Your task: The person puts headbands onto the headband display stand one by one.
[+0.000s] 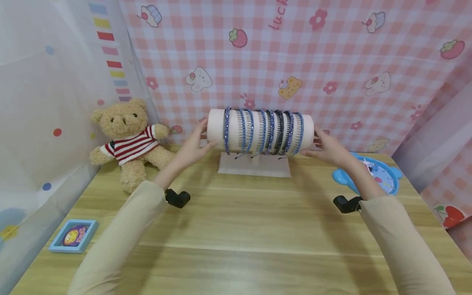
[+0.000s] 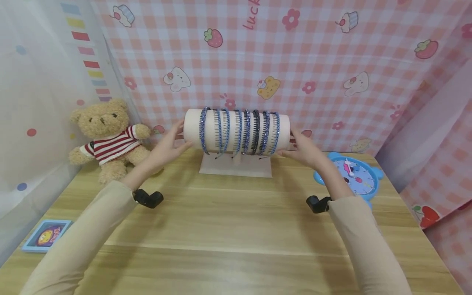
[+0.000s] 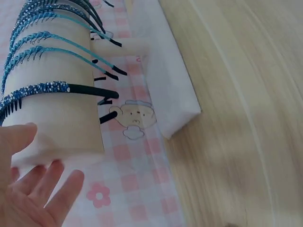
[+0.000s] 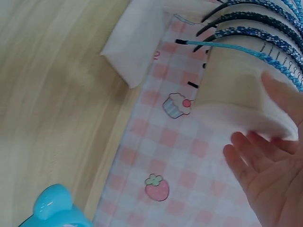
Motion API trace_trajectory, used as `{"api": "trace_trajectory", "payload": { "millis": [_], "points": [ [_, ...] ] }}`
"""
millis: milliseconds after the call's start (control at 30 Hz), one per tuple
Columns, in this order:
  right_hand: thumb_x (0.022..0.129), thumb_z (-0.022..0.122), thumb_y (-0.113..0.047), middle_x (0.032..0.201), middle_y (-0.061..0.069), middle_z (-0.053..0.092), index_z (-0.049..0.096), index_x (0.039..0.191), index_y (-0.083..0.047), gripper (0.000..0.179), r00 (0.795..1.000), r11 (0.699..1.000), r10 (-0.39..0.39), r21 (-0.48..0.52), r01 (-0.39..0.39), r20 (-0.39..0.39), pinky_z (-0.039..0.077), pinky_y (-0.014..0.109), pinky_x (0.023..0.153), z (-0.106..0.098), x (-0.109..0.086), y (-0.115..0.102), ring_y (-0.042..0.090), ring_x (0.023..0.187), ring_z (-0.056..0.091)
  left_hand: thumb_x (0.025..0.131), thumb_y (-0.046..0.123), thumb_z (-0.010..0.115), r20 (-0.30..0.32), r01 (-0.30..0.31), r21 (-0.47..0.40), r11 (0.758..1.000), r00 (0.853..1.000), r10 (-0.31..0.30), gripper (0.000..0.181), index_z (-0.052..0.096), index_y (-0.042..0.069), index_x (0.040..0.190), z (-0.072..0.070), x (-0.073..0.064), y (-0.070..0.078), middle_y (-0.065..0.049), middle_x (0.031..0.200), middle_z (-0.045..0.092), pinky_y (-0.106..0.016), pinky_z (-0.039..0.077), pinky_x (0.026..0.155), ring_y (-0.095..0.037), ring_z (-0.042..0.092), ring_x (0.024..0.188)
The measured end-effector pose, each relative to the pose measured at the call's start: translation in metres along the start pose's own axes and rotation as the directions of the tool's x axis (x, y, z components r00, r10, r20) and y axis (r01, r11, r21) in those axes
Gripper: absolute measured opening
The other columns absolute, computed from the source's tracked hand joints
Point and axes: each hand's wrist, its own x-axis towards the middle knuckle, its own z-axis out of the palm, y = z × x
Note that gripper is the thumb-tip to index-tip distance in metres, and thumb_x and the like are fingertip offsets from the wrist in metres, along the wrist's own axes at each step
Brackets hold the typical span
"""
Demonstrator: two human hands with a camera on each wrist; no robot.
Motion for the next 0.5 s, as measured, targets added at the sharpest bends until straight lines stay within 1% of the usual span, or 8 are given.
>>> {"api": "trace_trajectory", "payload": {
  "millis": [33,100,167,233,300,367,433,500],
  "points": [
    [0.087,0.062,-0.021,0.138,0.022,0.038,0.016,0.145,-0.007,0.075,1.000,1.000,0.011,-0.015,-0.010,0.018,0.035,0.053,0.104,0.001,-0.002,0.001,0.042,0.126,0.038,0.090,0.014,0.056,0.012,0.009,0.030,1.000,1.000,-0.009,0.070,0.013,0.004,0.145,-0.001,-0.003,0.000,-0.023,0.143,0.032,-0.045,0.044,0.099,-0.037,0.044,0.121],
    [0.089,0.059,-0.027,0.137,0.023,0.040,0.018,0.144,-0.007,0.071,0.998,0.999,0.026,-0.042,-0.023,0.056,0.035,0.054,0.103,0.003,-0.007,0.003,0.043,0.125,0.039,0.091,0.013,0.055,0.038,0.021,0.063,0.998,0.999,-0.024,0.067,0.016,0.002,0.144,-0.004,-0.009,0.000,-0.025,0.142,0.034,-0.046,0.048,0.094,-0.039,0.048,0.117],
    [0.090,0.056,-0.032,0.136,0.025,0.040,0.018,0.145,-0.009,0.071,0.996,0.997,0.037,-0.065,-0.031,0.087,0.034,0.057,0.103,0.005,-0.012,0.004,0.044,0.124,0.039,0.091,0.013,0.054,0.056,0.031,0.099,0.995,0.998,-0.037,0.062,0.021,0.003,0.143,-0.006,-0.014,-0.001,-0.024,0.141,0.037,-0.046,0.049,0.091,-0.039,0.050,0.116],
    [0.090,0.054,-0.039,0.137,0.026,0.038,0.016,0.146,-0.011,0.073,0.992,0.995,0.054,-0.087,-0.044,0.115,0.033,0.059,0.102,0.008,-0.016,0.005,0.045,0.125,0.038,0.092,0.015,0.053,0.067,0.038,0.152,0.988,0.997,-0.049,0.057,0.028,0.003,0.141,-0.008,-0.019,-0.002,-0.023,0.139,0.041,-0.047,0.048,0.093,-0.039,0.051,0.116],
    [0.091,0.051,-0.043,0.138,0.028,0.037,0.015,0.146,-0.008,0.074,0.989,0.992,0.068,-0.115,-0.053,0.131,0.032,0.060,0.102,0.010,-0.021,0.006,0.046,0.126,0.036,0.093,0.017,0.051,0.076,0.051,0.215,0.975,0.995,-0.069,0.050,0.036,0.003,0.138,-0.010,-0.024,-0.002,-0.021,0.136,0.046,-0.047,0.046,0.095,-0.038,0.051,0.116],
    [0.092,0.048,-0.043,0.140,0.029,0.034,0.014,0.146,-0.004,0.075,0.987,0.990,0.068,-0.133,-0.049,0.149,0.030,0.060,0.103,0.013,-0.028,0.008,0.046,0.128,0.033,0.094,0.019,0.049,0.093,0.054,0.294,0.954,0.992,-0.084,0.044,0.042,0.003,0.134,-0.012,-0.030,-0.002,-0.020,0.132,0.051,-0.047,0.044,0.098,-0.036,0.052,0.116],
    [0.094,0.045,-0.041,0.144,0.029,0.027,0.012,0.145,0.000,0.073,0.986,0.989,0.053,-0.146,-0.030,0.161,0.026,0.060,0.106,0.017,-0.034,0.012,0.047,0.131,0.027,0.095,0.020,0.048,0.103,0.032,0.380,0.924,0.992,-0.077,0.041,0.046,0.002,0.131,-0.013,-0.038,-0.001,-0.020,0.129,0.053,-0.047,0.042,0.100,-0.036,0.052,0.115],
    [0.096,0.042,-0.040,0.145,0.030,0.023,0.012,0.144,0.004,0.072,0.989,0.980,0.020,-0.199,0.010,0.149,0.022,0.059,0.108,0.021,-0.040,0.018,0.047,0.132,0.023,0.095,0.021,0.046,0.104,0.007,0.488,0.873,0.992,-0.066,0.040,0.047,0.002,0.131,-0.012,-0.048,-0.002,-0.020,0.129,0.053,-0.048,0.042,0.100,-0.036,0.052,0.116]
  ]
}}
